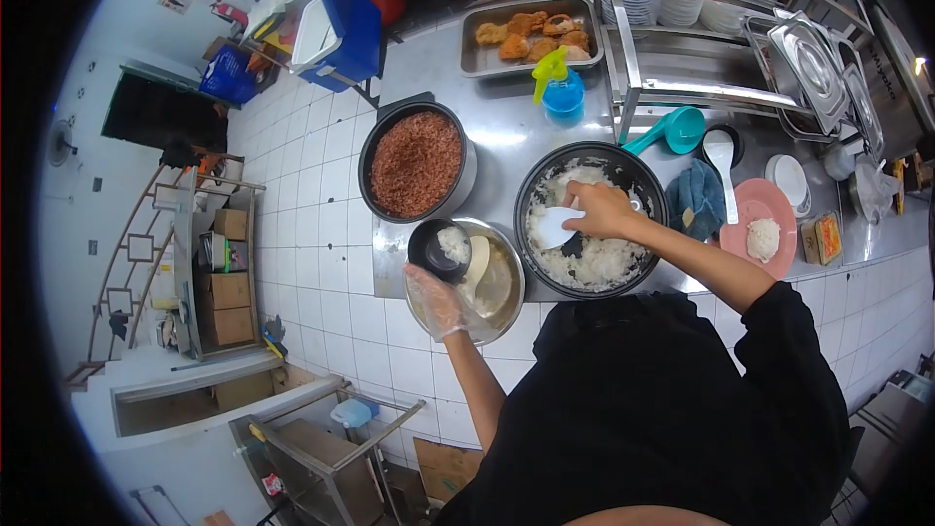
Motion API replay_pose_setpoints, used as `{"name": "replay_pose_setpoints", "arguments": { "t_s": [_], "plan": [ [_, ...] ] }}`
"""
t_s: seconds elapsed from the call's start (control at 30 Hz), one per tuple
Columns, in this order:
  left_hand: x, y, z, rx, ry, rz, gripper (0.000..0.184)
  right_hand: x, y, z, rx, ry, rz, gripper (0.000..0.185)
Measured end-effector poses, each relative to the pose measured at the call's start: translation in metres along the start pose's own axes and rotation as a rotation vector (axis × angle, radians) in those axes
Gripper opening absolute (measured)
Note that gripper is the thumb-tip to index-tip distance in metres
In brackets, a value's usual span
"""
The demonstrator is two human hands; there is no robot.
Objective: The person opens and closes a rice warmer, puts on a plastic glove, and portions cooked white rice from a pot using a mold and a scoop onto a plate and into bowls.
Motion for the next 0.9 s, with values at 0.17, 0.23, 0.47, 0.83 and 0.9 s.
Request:
{"name": "replay_pose_setpoints", "arguments": {
  "t_s": [0.17,0.23,0.47,0.83,0.9],
  "plan": [
    [0.010,0.014,-0.020,0.164,-0.004,-0.165,0.082,0.013,0.027,0.000,-0.157,0.054,0.082,0.040],
    [0.009,0.028,-0.014,0.192,0.004,-0.198,0.085,0.016,0.038,0.007,-0.250,0.126,0.132,0.041],
    [0.032,0.066,-0.020,0.267,0.007,-0.405,0.089,0.047,0.075,0.089,-0.173,0.258,0.062,0.032],
    [0.047,0.091,-0.006,0.248,0.045,-0.395,0.084,0.052,0.115,0.130,0.215,0.280,-0.297,0.036],
    [0.036,0.071,-0.008,0.256,0.024,-0.323,0.084,0.051,0.137,0.095,0.219,0.160,-0.248,0.036]
  ]
}}
Point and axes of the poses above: each hand's wrist, its own x-axis away from the middle knuckle, its own y-axis out of the back of the hand, z = x × y, the point moved 7 cm from there along -x, towards the middle knuckle, and after that the axes turned 15 degrees about -y, right-handed, at the moved point
